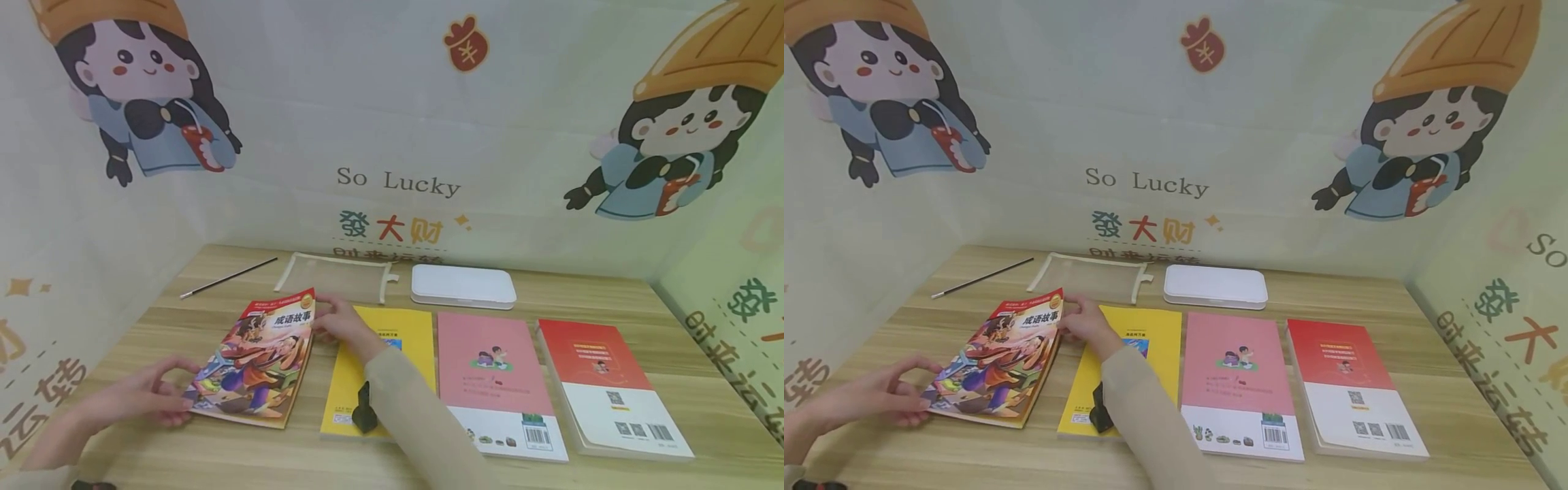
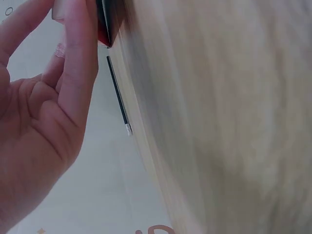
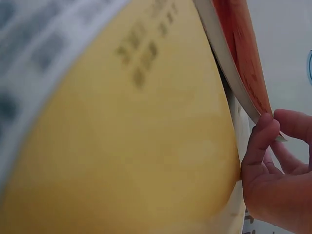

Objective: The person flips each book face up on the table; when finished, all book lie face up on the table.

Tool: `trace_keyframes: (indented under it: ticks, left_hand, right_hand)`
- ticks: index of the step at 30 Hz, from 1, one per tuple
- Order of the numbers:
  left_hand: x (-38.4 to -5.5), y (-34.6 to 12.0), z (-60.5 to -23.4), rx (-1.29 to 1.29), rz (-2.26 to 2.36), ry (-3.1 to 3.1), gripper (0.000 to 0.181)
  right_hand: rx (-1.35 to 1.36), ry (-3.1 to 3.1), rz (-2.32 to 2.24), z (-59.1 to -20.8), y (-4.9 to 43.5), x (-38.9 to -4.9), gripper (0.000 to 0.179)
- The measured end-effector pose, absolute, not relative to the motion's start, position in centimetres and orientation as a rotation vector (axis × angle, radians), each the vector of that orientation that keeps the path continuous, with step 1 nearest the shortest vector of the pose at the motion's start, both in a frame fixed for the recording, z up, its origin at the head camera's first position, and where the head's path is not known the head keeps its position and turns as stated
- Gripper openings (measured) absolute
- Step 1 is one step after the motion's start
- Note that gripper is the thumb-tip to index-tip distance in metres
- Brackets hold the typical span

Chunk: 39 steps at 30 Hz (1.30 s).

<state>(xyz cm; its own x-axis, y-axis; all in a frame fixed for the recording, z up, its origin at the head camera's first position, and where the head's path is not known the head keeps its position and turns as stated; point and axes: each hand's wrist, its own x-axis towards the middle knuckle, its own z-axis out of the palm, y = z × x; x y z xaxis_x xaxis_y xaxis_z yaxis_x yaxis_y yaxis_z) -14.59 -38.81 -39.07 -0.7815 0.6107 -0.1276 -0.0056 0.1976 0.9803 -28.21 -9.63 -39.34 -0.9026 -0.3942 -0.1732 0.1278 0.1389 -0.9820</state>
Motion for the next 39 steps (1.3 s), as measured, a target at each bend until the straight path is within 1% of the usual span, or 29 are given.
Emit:
trace_keyframes:
  ticks: [9, 17, 24, 28, 31, 33, 35, 39]
  left_hand:
    - [-14.7, -39.6, -39.0, 0.515, 1.554, 2.05, 0.045]
    - [-14.8, -40.5, -38.8, 0.403, 1.504, 2.097, 0.044]
    - [-14.8, -40.8, -38.7, 0.358, 1.477, 2.092, 0.044]
    - [-14.8, -40.5, -38.4, 0.349, 1.41, 2.139, 0.045]
    - [-14.7, -40.2, -38.1, 0.308, 1.362, 2.176, 0.038]
    - [-14.7, -40.0, -37.9, 0.277, 1.339, 2.19, 0.039]
    - [-14.7, -39.7, -37.7, 0.248, 1.319, 2.216, 0.043]
    - [-14.9, -38.8, -37.2, 0.248, 1.263, 2.372, 0.041]
  right_hand:
    - [-0.283, 2.008, -1.771, -39.7, -10.4, -28.3, 0.059]
    - [-0.366, 1.939, -1.716, -39.7, -11.1, -27.8, 0.055]
    - [-0.329, 1.837, -1.695, -39.7, -11.2, -27.7, 0.064]
    - [-0.318, 1.81, -1.68, -39.3, -10.9, -27.7, 0.062]
    - [-0.335, 1.821, -1.656, -38.8, -10.4, -27.7, 0.059]
    - [-0.358, 1.837, -1.641, -38.4, -10.0, -27.8, 0.057]
    - [-0.394, 1.879, -1.618, -38.0, -9.5, -27.9, 0.054]
    - [-0.456, 1.955, -1.582, -37.1, -8.3, -27.9, 0.048]
